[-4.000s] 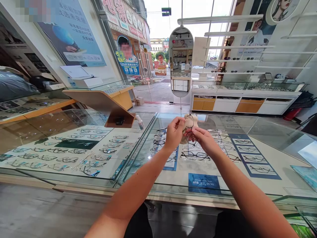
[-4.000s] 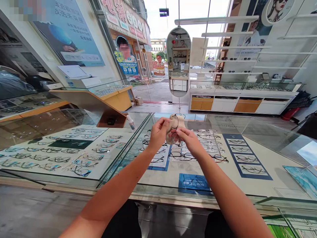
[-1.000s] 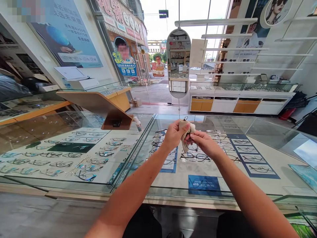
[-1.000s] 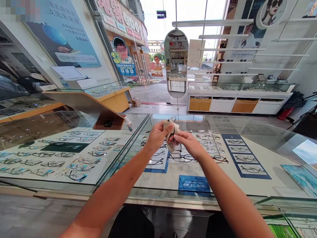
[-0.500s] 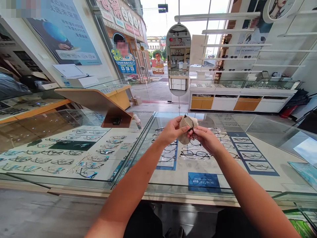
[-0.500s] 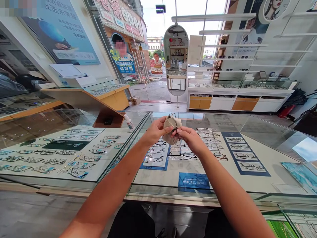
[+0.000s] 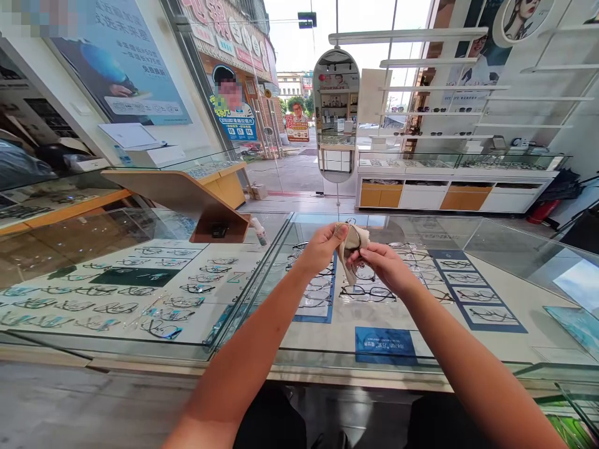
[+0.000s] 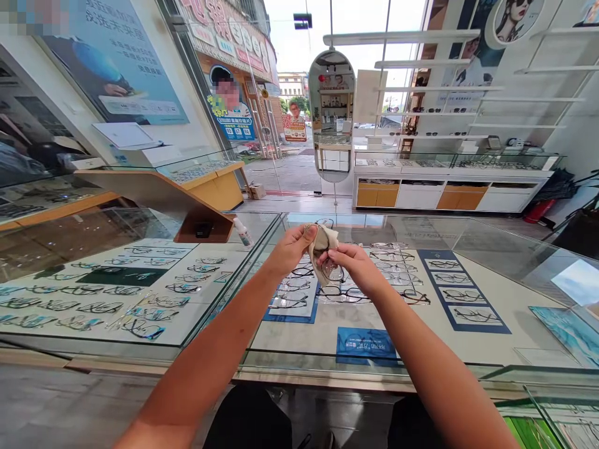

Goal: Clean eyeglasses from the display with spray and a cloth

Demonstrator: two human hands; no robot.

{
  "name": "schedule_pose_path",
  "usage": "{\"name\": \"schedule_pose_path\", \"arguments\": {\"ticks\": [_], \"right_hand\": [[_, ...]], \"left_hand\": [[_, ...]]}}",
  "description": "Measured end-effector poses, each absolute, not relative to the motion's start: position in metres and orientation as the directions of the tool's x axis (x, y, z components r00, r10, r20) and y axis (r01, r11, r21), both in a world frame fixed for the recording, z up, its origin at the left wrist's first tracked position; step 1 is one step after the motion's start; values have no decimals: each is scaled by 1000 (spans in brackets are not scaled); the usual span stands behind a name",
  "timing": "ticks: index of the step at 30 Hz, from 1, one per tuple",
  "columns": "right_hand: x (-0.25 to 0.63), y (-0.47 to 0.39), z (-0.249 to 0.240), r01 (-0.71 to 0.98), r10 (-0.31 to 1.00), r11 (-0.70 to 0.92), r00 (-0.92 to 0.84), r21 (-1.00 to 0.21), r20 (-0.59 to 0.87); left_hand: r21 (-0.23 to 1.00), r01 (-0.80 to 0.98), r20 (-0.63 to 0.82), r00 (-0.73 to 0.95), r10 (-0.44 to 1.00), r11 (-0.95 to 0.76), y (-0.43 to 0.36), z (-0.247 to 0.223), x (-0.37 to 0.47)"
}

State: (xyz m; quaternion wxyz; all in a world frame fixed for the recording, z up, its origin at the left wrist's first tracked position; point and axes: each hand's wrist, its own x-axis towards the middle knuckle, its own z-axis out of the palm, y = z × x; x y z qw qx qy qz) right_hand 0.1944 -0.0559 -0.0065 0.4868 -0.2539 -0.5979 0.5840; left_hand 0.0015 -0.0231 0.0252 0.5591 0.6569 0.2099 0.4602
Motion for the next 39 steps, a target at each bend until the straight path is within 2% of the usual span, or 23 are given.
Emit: {"name": "schedule_pose_path", "arguments": {"ticks": [4, 9, 22, 32, 35, 39], "right_hand": [[196, -59, 3, -298, 894, 150, -366, -943, 258], [197, -58, 3, -316, 907, 129, -345, -940, 241], [193, -55, -9, -234, 869, 218, -396, -947, 298], [197, -58, 4, -321, 924, 110, -315, -941, 215], [196, -56, 1, -336, 919, 118, -318, -934, 231], [191, -53, -8, -312, 889, 168, -362, -935, 280]], "left_hand": [[940, -258, 337, 587, 736, -224, -17, 28, -9], [935, -286, 348, 610, 712, -211, -21, 29, -8], [900, -304, 404, 320, 857, -311, -33, 19, 17], [931, -327, 337, 608, 719, -160, -18, 27, -5], [930, -325, 340, 592, 730, -170, -21, 25, -3], [917, -323, 372, 476, 797, -234, -26, 21, 8]]}}
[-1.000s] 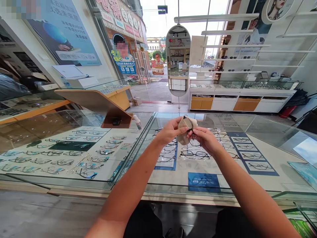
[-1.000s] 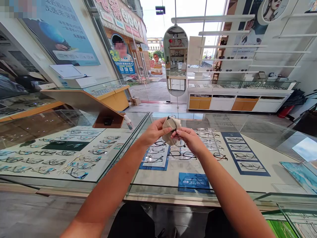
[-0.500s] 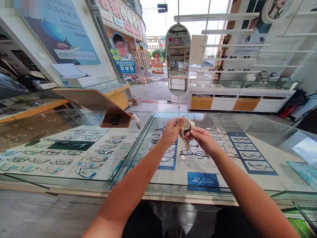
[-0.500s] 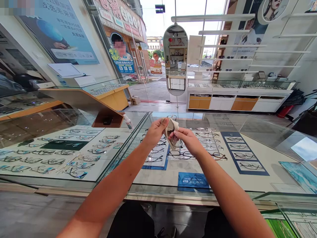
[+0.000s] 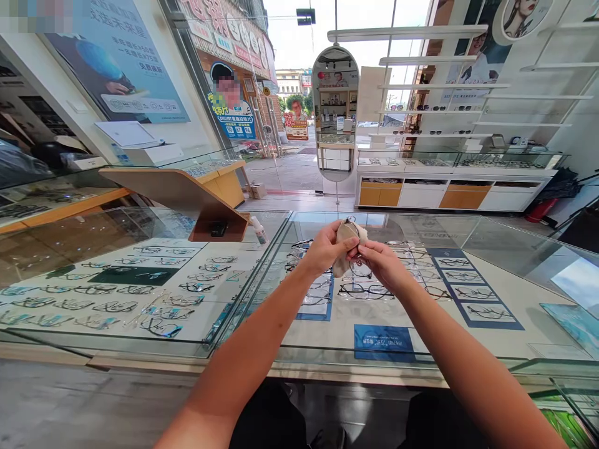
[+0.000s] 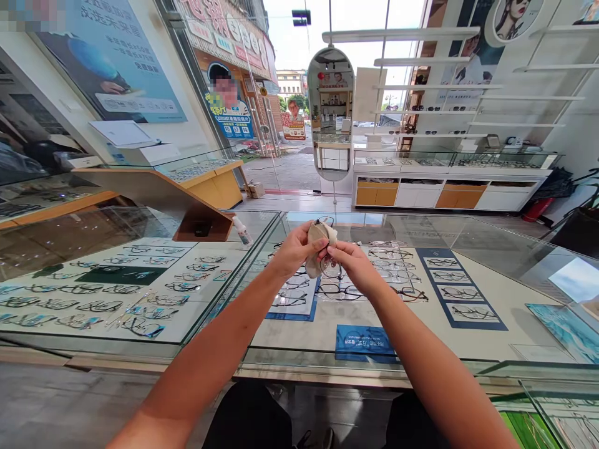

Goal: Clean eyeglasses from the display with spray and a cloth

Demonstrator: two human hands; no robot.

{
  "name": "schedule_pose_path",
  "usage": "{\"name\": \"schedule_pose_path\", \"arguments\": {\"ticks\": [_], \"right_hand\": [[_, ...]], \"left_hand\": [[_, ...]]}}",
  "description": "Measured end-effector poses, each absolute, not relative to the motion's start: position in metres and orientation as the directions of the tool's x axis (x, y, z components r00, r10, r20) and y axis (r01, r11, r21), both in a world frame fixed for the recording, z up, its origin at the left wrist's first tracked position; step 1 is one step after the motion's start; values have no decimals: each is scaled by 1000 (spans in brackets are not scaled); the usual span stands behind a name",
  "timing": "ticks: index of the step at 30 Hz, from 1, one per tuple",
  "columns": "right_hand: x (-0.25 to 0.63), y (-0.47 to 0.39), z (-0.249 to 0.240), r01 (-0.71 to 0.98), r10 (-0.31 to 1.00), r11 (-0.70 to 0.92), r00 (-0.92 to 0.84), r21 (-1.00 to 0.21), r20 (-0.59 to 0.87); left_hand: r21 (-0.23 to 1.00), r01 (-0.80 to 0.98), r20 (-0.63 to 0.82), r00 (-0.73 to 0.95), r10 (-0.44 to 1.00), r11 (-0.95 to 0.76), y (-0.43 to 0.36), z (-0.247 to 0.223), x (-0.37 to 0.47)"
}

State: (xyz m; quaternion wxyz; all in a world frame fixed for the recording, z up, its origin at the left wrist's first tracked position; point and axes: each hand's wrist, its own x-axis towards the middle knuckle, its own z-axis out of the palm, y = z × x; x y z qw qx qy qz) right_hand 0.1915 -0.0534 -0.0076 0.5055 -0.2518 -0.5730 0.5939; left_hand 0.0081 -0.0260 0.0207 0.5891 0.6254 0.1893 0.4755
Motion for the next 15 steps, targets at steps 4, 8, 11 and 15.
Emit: {"name": "schedule_pose_path", "arguments": {"ticks": [4, 8, 11, 15], "right_hand": [[189, -54, -13, -246, 878, 213, -377, -946, 296], [188, -54, -14, -233, 875, 218, -384, -948, 295], [188, -53, -15, -244, 878, 213, -376, -946, 295], [191, -51, -12, -292, 901, 209, -313, -933, 300]], "left_hand": [[907, -318, 389, 380, 839, -277, -32, 16, 18], [900, -316, 390, 276, 879, -300, -34, 15, 22], [900, -333, 374, 253, 892, -283, -30, 13, 21], [906, -385, 299, 295, 907, -174, -21, 9, 20]]}}
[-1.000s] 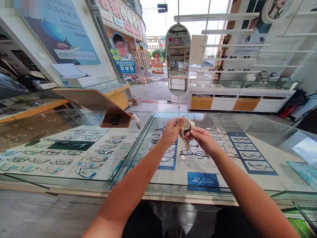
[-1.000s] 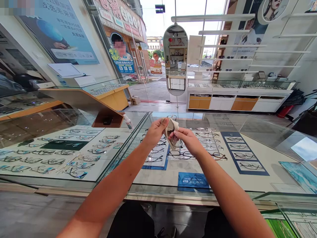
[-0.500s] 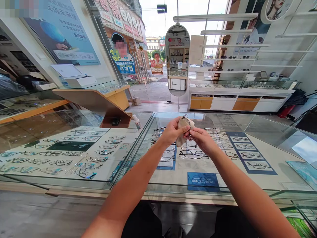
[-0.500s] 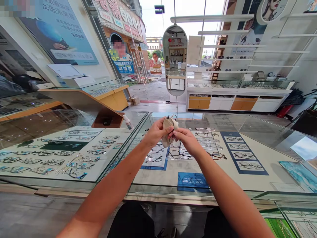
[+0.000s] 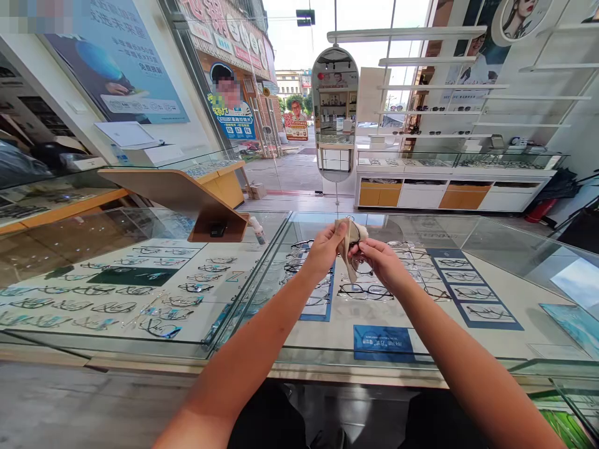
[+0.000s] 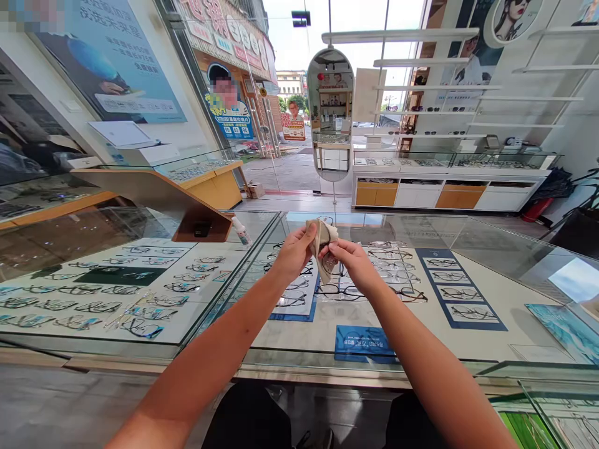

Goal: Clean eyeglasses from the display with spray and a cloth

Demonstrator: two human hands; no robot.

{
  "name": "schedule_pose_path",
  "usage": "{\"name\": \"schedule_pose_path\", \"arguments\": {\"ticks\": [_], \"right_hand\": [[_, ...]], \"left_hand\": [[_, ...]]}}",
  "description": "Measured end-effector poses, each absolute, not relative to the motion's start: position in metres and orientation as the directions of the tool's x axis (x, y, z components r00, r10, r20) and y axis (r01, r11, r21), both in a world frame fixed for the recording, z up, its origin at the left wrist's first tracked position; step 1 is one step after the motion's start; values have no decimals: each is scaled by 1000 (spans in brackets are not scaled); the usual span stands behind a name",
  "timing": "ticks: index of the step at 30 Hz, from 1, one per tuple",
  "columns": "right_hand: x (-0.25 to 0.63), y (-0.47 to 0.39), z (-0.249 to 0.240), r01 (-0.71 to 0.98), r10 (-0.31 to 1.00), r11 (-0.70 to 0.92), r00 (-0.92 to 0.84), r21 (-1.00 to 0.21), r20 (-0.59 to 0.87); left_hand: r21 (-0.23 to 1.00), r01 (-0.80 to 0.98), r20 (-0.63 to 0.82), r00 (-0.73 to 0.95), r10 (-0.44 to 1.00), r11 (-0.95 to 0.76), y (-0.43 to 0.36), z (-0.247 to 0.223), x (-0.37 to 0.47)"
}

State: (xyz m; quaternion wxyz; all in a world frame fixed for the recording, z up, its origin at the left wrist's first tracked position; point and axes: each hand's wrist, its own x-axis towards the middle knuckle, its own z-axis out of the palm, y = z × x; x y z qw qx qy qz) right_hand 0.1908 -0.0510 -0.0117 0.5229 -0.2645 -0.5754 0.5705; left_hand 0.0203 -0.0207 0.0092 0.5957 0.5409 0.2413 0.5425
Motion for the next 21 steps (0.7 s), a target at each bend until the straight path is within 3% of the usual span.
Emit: {"name": "schedule_pose_path", "arguments": {"ticks": [8, 12, 21], "right_hand": [[205, -49, 0, -362, 946, 253, -104, -897, 308], [208, -45, 2, -367, 946, 300, -4, -881, 325], [202, -45, -1, -423, 961, 239, -25, -874, 275]], "left_hand": [[905, -402, 241, 215, 946, -139, -16, 10, 17], [939, -321, 227, 298, 927, -127, -24, 14, 17], [963, -199, 254, 464, 849, -179, -36, 7, 27]]}}
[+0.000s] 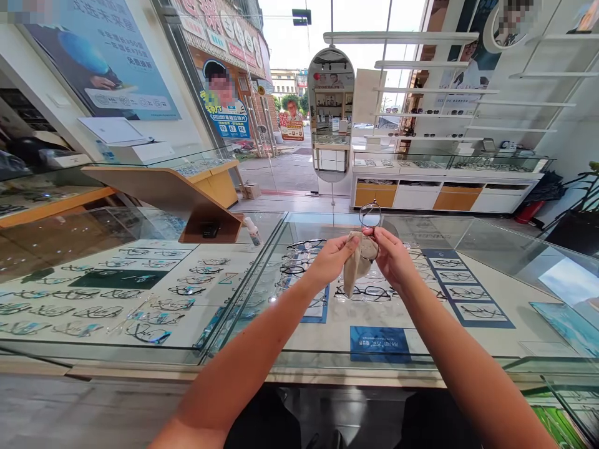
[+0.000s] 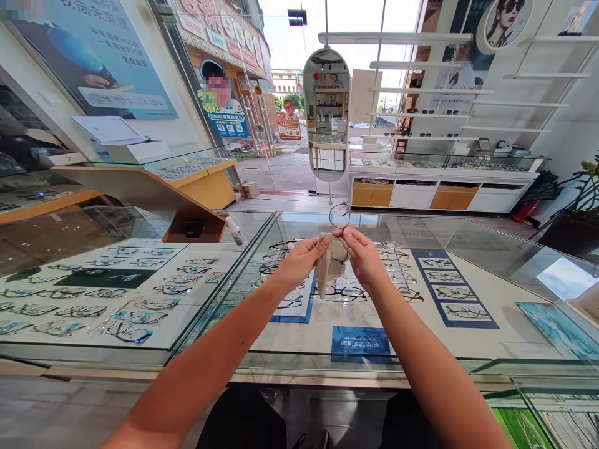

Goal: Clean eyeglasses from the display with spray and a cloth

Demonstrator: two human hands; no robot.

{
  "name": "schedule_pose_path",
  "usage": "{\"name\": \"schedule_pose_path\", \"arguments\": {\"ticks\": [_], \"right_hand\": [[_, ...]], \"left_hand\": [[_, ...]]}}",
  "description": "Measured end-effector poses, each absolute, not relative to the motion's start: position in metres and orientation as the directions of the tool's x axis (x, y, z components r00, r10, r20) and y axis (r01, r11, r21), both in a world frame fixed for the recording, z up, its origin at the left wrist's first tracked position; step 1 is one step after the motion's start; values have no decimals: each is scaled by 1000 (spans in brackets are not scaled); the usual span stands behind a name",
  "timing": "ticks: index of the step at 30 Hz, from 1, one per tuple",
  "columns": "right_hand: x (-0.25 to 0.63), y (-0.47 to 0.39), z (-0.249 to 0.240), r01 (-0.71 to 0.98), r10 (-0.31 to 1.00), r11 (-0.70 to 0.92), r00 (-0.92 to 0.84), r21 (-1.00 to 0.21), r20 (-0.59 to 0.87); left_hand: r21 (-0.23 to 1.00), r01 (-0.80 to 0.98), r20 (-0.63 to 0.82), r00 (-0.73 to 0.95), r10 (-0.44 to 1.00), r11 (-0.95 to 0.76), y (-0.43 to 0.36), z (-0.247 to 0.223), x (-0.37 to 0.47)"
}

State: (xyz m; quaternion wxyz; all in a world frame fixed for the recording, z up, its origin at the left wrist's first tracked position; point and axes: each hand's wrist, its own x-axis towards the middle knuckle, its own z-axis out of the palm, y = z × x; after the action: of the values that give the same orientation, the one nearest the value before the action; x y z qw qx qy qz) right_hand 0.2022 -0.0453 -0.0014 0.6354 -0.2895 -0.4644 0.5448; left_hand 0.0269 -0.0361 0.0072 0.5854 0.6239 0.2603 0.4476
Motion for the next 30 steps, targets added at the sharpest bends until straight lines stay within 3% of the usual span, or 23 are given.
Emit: {"name": "schedule_pose_path", "arguments": {"ticks": [11, 25, 30], "right_hand": [[198, -52, -1, -353, 960, 231, -68, -906, 272], [199, -49, -5, -466, 977, 125, -94, -876, 190], [198, -50, -1, -541, 982, 82, -99, -837, 161]], "left_hand": [[975, -188, 198, 466, 862, -122, -44, 7, 32], [978, -192, 184, 636, 750, -78, -40, 11, 21], [978, -196, 182, 625, 759, -74, -43, 12, 22]]}}
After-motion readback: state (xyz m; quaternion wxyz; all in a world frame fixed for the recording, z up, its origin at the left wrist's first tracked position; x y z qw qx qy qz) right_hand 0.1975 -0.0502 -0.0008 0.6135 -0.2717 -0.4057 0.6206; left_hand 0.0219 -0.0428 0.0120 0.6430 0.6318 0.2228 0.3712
